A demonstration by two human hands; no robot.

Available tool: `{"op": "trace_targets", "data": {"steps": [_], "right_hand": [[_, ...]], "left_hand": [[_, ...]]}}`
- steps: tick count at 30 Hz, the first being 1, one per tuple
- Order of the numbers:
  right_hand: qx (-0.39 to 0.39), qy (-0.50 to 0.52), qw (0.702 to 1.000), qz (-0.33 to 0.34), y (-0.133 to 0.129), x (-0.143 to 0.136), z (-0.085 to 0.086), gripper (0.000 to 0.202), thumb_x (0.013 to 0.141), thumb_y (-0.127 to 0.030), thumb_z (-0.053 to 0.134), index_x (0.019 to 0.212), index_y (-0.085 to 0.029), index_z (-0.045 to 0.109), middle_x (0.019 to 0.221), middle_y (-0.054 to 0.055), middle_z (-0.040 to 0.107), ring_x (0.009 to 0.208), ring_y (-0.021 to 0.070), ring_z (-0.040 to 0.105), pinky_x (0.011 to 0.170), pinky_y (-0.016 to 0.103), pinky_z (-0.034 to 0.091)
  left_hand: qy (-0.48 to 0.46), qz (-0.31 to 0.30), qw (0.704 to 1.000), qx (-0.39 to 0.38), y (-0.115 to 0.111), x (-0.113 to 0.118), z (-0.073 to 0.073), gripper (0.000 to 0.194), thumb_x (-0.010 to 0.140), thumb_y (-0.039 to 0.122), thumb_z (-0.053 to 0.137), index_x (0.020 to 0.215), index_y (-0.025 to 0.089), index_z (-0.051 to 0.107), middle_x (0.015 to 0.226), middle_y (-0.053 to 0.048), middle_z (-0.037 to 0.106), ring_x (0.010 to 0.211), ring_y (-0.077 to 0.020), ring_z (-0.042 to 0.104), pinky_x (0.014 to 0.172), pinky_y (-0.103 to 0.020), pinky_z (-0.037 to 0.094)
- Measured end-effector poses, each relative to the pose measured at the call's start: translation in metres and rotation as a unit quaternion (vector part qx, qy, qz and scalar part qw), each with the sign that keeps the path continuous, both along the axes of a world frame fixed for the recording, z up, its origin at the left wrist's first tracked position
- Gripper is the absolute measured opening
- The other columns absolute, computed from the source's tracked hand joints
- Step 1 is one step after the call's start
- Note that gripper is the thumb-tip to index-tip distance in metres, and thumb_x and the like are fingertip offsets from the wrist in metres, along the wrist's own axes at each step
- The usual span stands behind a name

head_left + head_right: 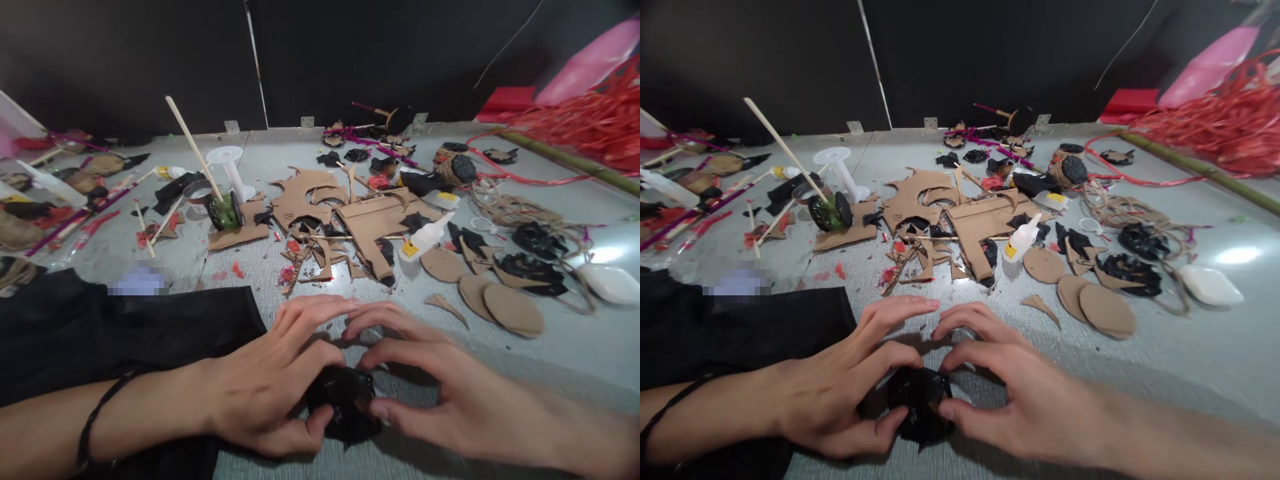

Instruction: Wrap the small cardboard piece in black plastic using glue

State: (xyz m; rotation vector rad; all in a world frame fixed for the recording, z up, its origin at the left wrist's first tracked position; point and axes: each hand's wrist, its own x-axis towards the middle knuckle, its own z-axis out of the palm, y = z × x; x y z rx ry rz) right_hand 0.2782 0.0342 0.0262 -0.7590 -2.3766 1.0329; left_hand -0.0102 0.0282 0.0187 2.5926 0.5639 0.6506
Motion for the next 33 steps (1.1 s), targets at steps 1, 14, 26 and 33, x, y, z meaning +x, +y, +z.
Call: {"op": "trace_targets", "data": {"steps": [1, 14, 26, 33], "right_hand": [[-0.007, 0.011, 1.0, -0.005, -0.001, -0.001, 0.001, 0.015, 0.101, -0.034, 0.082, 0.107, -0.021, 0.077, 0.139, 0.012, 0.07, 0.141, 0.0206, 0.064, 0.122, 0.031, 0.051], [0.015, 0.08, 0.994, -0.069, -0.001, -0.007, 0.009, 0.01, 0.1, -0.017, 0.072, 0.101, -0.027, 0.073, 0.119, 0.004, 0.077, 0.119, 0.019, 0.076, 0.102, 0.032, 0.064], [0.023, 0.105, 0.991, -0.084, -0.004, -0.006, 0.008, 0.015, 0.105, -0.02, 0.073, 0.114, -0.03, 0.079, 0.119, 0.003, 0.077, 0.114, 0.0158, 0.078, 0.1, 0.027, 0.064], [0.017, 0.103, 0.992, -0.068, -0.001, -0.006, 0.005, 0.026, 0.107, -0.017, 0.071, 0.125, -0.033, 0.081, 0.122, 0.004, 0.078, 0.114, 0.0174, 0.078, 0.098, 0.03, 0.066]], "left_hand": [[-0.004, 0.001, 1.0, 0.003, 0.0, 0.0, 0.0, 0.046, 0.089, 0.021, 0.072, 0.131, 0.017, 0.051, 0.164, -0.028, 0.044, 0.161, -0.0421, 0.04, 0.131, -0.062, 0.044], [-0.16, 0.086, 0.949, -0.258, -0.015, 0.014, 0.003, 0.039, 0.096, 0.016, 0.075, 0.132, 0.022, 0.062, 0.124, -0.008, 0.07, 0.098, -0.0171, 0.072, 0.084, -0.027, 0.062], [-0.108, 0.085, 0.834, -0.534, -0.013, 0.018, 0.012, 0.03, 0.109, 0.039, 0.061, 0.107, 0.013, 0.076, 0.094, -0.009, 0.079, 0.08, -0.0173, 0.076, 0.078, -0.027, 0.061], [-0.107, 0.083, 0.797, -0.588, -0.014, 0.016, 0.004, 0.043, 0.107, 0.055, 0.064, 0.107, 0.013, 0.072, 0.095, -0.013, 0.082, 0.078, -0.0217, 0.084, 0.077, -0.031, 0.066]]}}
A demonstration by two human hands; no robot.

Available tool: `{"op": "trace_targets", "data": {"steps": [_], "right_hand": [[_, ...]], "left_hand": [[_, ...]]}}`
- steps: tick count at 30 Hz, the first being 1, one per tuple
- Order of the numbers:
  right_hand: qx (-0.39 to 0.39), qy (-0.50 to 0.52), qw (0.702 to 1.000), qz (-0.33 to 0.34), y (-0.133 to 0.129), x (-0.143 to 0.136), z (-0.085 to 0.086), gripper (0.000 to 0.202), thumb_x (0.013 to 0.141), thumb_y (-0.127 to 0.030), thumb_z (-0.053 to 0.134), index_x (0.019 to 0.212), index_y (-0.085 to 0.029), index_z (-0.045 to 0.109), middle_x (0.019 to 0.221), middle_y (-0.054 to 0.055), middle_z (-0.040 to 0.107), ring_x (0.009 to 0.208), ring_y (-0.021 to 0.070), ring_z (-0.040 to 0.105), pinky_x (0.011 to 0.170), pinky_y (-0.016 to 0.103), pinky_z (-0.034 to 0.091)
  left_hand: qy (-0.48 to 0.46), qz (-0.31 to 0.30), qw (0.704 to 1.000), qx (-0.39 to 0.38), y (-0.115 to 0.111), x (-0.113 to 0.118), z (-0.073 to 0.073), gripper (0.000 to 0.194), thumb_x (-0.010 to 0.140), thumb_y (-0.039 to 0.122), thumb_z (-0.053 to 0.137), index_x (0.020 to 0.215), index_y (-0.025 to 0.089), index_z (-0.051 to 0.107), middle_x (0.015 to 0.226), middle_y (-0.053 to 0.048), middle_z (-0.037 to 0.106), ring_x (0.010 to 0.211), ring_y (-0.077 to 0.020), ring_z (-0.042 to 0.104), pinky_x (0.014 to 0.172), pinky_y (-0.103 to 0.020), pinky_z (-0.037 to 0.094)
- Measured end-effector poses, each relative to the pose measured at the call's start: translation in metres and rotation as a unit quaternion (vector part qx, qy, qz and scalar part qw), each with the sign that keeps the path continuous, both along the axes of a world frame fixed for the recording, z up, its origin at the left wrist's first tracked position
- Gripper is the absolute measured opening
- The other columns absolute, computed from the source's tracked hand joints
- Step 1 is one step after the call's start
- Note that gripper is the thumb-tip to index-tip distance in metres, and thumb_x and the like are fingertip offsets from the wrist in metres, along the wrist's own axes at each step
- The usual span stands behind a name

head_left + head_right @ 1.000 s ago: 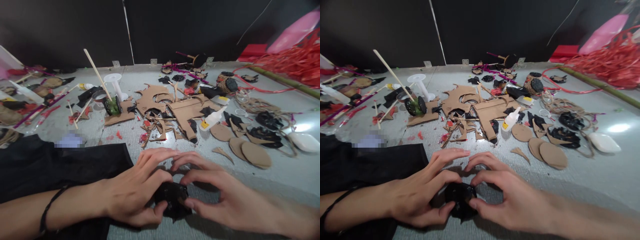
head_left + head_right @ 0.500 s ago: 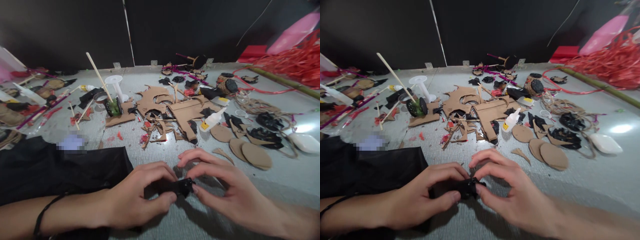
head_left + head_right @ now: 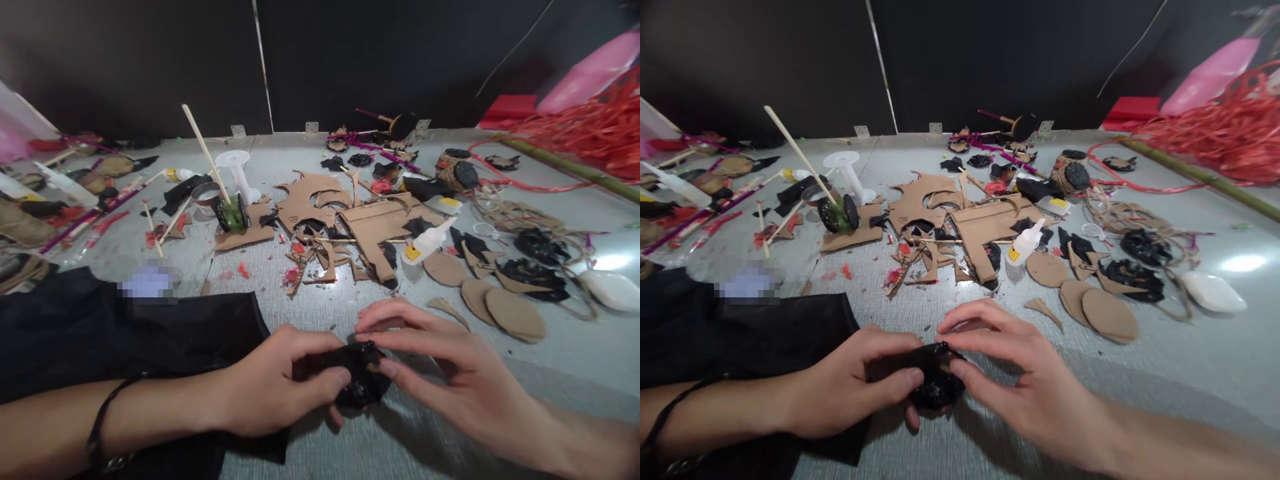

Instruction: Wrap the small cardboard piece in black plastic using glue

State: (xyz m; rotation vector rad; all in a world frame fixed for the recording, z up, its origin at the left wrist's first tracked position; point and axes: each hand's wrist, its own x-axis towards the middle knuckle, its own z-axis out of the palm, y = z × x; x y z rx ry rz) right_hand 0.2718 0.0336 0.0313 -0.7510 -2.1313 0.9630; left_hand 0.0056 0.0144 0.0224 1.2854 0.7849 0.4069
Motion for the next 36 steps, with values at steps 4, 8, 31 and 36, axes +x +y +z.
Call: {"op": "trace_targets", "data": {"steps": [4, 8, 31, 36], "right_hand": [[0.002, -0.005, 1.0, -0.001, -0.001, 0.001, 0.0, 0.03, 0.107, -0.017, 0.071, 0.126, -0.036, 0.082, 0.122, 0.003, 0.078, 0.114, 0.0171, 0.078, 0.098, 0.029, 0.066], [-0.003, -0.004, 1.0, -0.002, -0.002, 0.002, 0.001, 0.033, 0.104, -0.017, 0.071, 0.128, -0.037, 0.081, 0.123, 0.005, 0.08, 0.114, 0.0214, 0.08, 0.097, 0.035, 0.068], [0.043, 0.025, 0.997, -0.064, -0.004, -0.009, -0.003, 0.024, 0.103, -0.015, 0.074, 0.114, -0.032, 0.085, 0.108, 0.003, 0.08, 0.097, 0.0172, 0.081, 0.082, 0.028, 0.069], [0.073, 0.012, 0.995, -0.061, -0.004, -0.008, -0.004, 0.026, 0.104, -0.014, 0.073, 0.118, -0.032, 0.085, 0.11, 0.003, 0.079, 0.101, 0.0157, 0.08, 0.086, 0.026, 0.069]], "left_hand": [[0.003, -0.001, 1.0, -0.009, 0.0, -0.001, -0.001, 0.044, 0.107, 0.056, 0.064, 0.106, 0.013, 0.072, 0.096, -0.013, 0.083, 0.075, -0.021, 0.084, 0.072, -0.027, 0.064], [0.007, 0.0, 1.0, -0.009, 0.0, -0.001, -0.002, 0.045, 0.106, 0.058, 0.064, 0.105, 0.013, 0.071, 0.1, -0.016, 0.083, 0.074, -0.0222, 0.085, 0.069, -0.027, 0.063], [0.018, 0.014, 1.0, 0.011, -0.002, 0.003, -0.003, 0.037, 0.106, 0.049, 0.063, 0.102, 0.014, 0.07, 0.087, -0.008, 0.076, 0.072, -0.0199, 0.083, 0.065, -0.023, 0.063], [0.007, 0.014, 1.0, -0.002, -0.002, 0.003, -0.004, 0.038, 0.107, 0.05, 0.064, 0.105, 0.013, 0.072, 0.094, -0.011, 0.079, 0.073, -0.0188, 0.082, 0.069, -0.026, 0.066]]}}
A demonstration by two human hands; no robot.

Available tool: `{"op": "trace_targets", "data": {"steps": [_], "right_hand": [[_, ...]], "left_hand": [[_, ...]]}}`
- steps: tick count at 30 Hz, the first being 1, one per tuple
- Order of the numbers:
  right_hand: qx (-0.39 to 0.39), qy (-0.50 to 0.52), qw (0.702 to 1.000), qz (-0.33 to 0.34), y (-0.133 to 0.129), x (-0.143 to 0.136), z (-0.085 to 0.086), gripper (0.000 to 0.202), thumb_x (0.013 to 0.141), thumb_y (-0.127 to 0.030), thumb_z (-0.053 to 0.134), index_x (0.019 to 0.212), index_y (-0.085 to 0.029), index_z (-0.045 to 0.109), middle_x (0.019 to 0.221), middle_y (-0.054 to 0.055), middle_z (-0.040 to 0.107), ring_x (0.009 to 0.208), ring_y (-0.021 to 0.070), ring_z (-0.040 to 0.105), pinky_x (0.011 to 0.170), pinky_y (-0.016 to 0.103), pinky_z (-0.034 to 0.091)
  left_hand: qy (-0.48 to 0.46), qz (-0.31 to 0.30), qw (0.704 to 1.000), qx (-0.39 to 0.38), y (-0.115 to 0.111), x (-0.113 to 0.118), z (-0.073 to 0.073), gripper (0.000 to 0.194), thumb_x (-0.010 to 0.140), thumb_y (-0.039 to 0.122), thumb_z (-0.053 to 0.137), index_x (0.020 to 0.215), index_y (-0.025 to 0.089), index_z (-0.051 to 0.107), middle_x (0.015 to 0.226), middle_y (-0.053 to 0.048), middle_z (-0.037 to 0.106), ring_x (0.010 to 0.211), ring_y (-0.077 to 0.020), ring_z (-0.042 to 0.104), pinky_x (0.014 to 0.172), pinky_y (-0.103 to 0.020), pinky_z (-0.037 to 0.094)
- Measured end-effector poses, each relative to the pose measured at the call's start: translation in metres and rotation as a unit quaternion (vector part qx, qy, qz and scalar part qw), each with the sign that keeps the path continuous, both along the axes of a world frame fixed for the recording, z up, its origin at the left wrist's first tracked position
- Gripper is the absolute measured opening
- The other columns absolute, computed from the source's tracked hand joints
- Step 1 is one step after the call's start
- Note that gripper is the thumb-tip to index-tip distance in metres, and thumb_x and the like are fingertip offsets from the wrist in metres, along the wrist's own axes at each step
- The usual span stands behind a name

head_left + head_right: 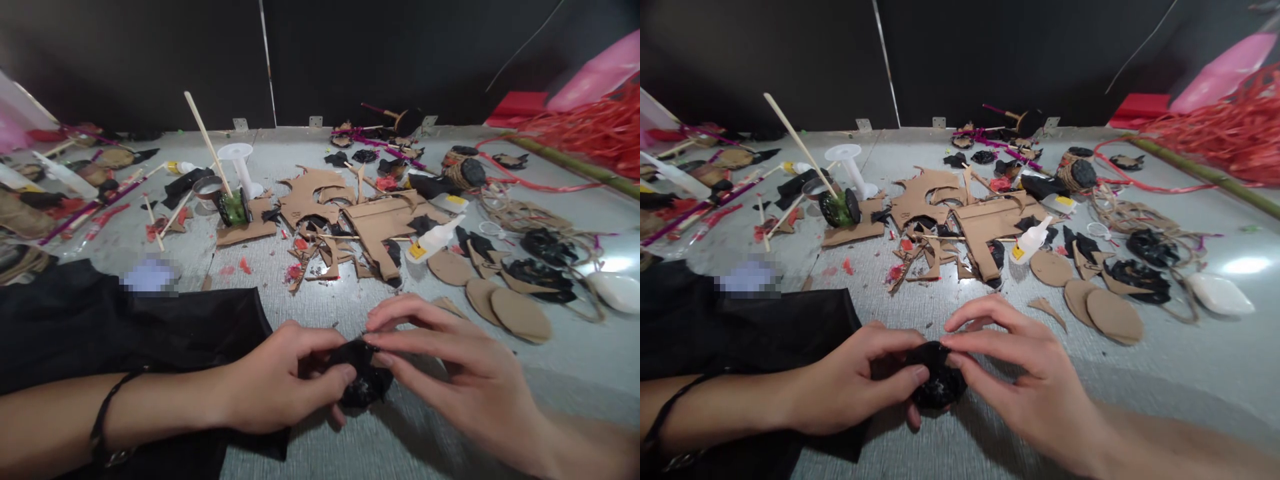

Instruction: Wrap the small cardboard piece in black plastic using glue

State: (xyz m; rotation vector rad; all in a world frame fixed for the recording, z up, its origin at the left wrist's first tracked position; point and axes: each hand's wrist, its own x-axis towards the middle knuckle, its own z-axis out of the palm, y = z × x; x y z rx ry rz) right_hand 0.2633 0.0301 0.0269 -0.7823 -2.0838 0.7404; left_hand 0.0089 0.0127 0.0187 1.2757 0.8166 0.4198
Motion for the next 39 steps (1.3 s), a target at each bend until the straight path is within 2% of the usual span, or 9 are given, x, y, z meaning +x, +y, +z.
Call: {"op": "trace_targets", "data": {"steps": [8, 12, 19, 24, 28, 34, 39], "right_hand": [[0.091, -0.036, 0.995, 0.013, 0.0, 0.006, -0.002, 0.027, 0.105, -0.008, 0.069, 0.122, -0.024, 0.081, 0.12, 0.006, 0.077, 0.113, 0.0164, 0.076, 0.099, 0.03, 0.066], [0.134, -0.061, 0.989, 0.012, 0.0, 0.006, -0.002, 0.029, 0.103, -0.005, 0.067, 0.124, -0.022, 0.078, 0.121, 0.008, 0.077, 0.116, 0.0192, 0.074, 0.099, 0.034, 0.067], [0.198, -0.079, 0.977, 0.023, -0.003, 0.006, -0.005, 0.035, 0.1, 0.0, 0.063, 0.132, -0.011, 0.074, 0.131, 0.014, 0.072, 0.125, 0.0233, 0.069, 0.106, 0.04, 0.063], [0.314, -0.18, 0.932, 0.001, -0.003, 0.008, 0.0, 0.024, 0.11, -0.013, 0.06, 0.127, -0.016, 0.076, 0.124, 0.011, 0.077, 0.123, 0.0236, 0.069, 0.101, 0.039, 0.061], [0.362, -0.224, 0.905, 0.003, -0.006, 0.011, 0.0, 0.026, 0.115, -0.022, 0.058, 0.131, -0.014, 0.076, 0.127, 0.01, 0.081, 0.127, 0.0237, 0.069, 0.105, 0.039, 0.057], [0.387, -0.235, 0.891, 0.019, -0.011, 0.017, -0.008, 0.033, 0.114, -0.024, 0.064, 0.139, -0.005, 0.074, 0.134, 0.012, 0.082, 0.131, 0.0256, 0.069, 0.115, 0.041, 0.051], [0.393, -0.237, 0.888, 0.025, -0.011, 0.016, -0.006, 0.032, 0.117, -0.024, 0.061, 0.139, -0.005, 0.074, 0.134, 0.01, 0.084, 0.132, 0.024, 0.068, 0.116, 0.04, 0.05]], "left_hand": [[-0.02, 0.004, 1.0, -0.015, -0.001, 0.0, -0.001, 0.042, 0.106, 0.055, 0.067, 0.107, 0.013, 0.071, 0.098, -0.012, 0.079, 0.073, -0.0184, 0.082, 0.07, -0.027, 0.068], [-0.022, 0.007, 1.0, -0.013, 0.0, -0.001, -0.001, 0.043, 0.105, 0.057, 0.068, 0.102, 0.014, 0.068, 0.097, -0.01, 0.076, 0.071, -0.018, 0.081, 0.069, -0.026, 0.066], [-0.017, 0.006, 1.0, -0.007, 0.001, -0.002, 0.001, 0.036, 0.105, 0.051, 0.062, 0.098, 0.016, 0.063, 0.089, -0.007, 0.072, 0.07, -0.0185, 0.082, 0.063, -0.022, 0.06], [-0.019, 0.005, 1.0, 0.0, 0.001, -0.002, 0.0, 0.033, 0.106, 0.048, 0.06, 0.096, 0.017, 0.06, 0.082, -0.002, 0.064, 0.068, -0.0192, 0.081, 0.058, -0.02, 0.056], [-0.03, 0.007, 0.999, -0.005, 0.001, -0.003, 0.0, 0.034, 0.106, 0.049, 0.06, 0.096, 0.017, 0.058, 0.086, -0.003, 0.064, 0.066, -0.0172, 0.078, 0.06, -0.021, 0.057], [-0.027, 0.004, 1.0, -0.002, 0.001, -0.003, 0.0, 0.036, 0.106, 0.051, 0.06, 0.094, 0.017, 0.056, 0.088, -0.003, 0.063, 0.066, -0.0162, 0.077, 0.058, -0.02, 0.054], [-0.03, 0.005, 1.0, -0.002, 0.001, -0.004, -0.002, 0.036, 0.106, 0.051, 0.061, 0.095, 0.017, 0.056, 0.089, -0.003, 0.062, 0.066, -0.0163, 0.077, 0.055, -0.019, 0.051]]}}
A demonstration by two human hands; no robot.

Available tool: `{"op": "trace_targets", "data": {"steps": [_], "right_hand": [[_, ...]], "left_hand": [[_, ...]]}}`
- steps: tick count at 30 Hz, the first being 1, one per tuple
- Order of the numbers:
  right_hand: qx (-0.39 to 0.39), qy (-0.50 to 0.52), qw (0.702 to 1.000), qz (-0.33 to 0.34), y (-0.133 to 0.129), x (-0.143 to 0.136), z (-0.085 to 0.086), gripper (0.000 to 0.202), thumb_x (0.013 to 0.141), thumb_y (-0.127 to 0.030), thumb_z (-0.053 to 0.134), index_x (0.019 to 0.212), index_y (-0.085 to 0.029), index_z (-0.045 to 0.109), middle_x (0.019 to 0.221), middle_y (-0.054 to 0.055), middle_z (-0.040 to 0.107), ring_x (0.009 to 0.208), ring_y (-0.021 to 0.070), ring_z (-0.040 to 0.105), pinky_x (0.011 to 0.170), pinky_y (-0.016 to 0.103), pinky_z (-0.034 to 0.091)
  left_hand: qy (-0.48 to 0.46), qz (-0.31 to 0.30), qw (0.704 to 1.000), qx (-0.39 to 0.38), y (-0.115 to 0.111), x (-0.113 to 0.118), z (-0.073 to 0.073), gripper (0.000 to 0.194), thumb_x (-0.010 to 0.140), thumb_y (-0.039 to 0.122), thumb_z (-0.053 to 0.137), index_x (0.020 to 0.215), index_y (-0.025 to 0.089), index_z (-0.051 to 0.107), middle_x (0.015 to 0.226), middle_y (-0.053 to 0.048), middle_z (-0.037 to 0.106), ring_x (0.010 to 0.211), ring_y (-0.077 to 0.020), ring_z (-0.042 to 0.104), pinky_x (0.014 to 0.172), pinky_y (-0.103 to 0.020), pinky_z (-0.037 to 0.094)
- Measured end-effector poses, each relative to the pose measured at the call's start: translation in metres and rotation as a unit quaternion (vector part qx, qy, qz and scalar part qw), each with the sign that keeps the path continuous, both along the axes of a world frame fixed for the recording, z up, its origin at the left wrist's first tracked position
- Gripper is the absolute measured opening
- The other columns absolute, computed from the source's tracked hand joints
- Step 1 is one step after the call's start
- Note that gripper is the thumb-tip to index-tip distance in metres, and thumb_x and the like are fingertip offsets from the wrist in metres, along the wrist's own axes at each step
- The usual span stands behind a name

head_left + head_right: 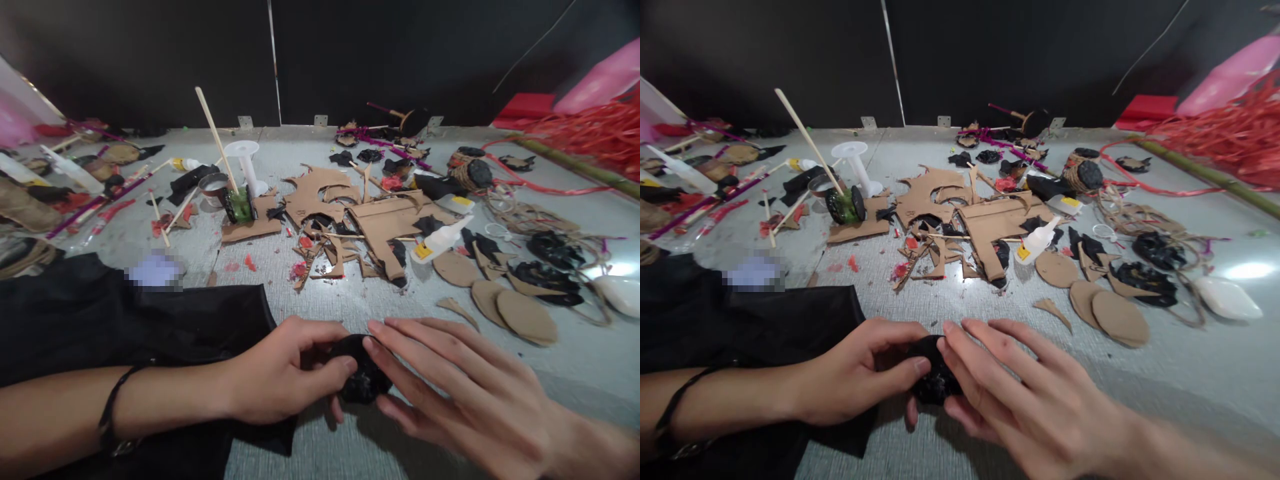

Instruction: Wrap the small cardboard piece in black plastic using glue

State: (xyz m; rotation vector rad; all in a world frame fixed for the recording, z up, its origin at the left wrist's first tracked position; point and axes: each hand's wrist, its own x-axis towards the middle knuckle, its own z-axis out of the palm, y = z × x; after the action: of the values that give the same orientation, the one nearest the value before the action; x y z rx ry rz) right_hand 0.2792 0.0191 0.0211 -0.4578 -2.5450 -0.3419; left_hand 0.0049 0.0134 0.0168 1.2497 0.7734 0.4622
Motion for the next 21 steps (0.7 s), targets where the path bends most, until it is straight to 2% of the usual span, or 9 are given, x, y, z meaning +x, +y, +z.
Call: {"op": "trace_targets", "data": {"steps": [5, 9, 21], "right_hand": [[0.004, -0.01, 1.0, 0.002, -0.0001, -0.0012, 0.0041, 0.032, 0.119, -0.026, 0.056, 0.136, -0.005, 0.074, 0.132, 0.008, 0.086, 0.128, 0.024, 0.07, 0.11, 0.042, 0.052], [0.006, -0.013, 1.0, 0.007, -0.0013, -0.0015, 0.0047, 0.034, 0.119, -0.029, 0.059, 0.136, -0.004, 0.074, 0.134, 0.009, 0.085, 0.128, 0.0246, 0.071, 0.107, 0.042, 0.053], [0.001, -0.017, 1.0, 0.003, -0.0015, -0.0014, 0.0015, 0.034, 0.119, -0.028, 0.059, 0.14, -0.005, 0.073, 0.144, 0.011, 0.08, 0.132, 0.0244, 0.071, 0.111, 0.042, 0.052]], "left_hand": [[-0.004, 0.007, 1.0, -0.005, -0.0007, 0.0003, -0.0011, 0.037, 0.105, 0.051, 0.063, 0.093, 0.017, 0.056, 0.089, -0.002, 0.061, 0.065, -0.0154, 0.076, 0.056, -0.019, 0.053], [-0.002, 0.008, 1.0, -0.007, -0.0002, 0.0005, 0.0008, 0.037, 0.104, 0.051, 0.063, 0.091, 0.017, 0.055, 0.088, -0.002, 0.06, 0.066, -0.015, 0.077, 0.057, -0.018, 0.055], [-0.012, 0.01, 0.999, -0.03, -0.0007, 0.0011, 0.0016, 0.038, 0.104, 0.053, 0.068, 0.099, 0.016, 0.06, 0.088, 0.0, 0.061, 0.065, -0.012, 0.075, 0.058, -0.017, 0.056]]}}
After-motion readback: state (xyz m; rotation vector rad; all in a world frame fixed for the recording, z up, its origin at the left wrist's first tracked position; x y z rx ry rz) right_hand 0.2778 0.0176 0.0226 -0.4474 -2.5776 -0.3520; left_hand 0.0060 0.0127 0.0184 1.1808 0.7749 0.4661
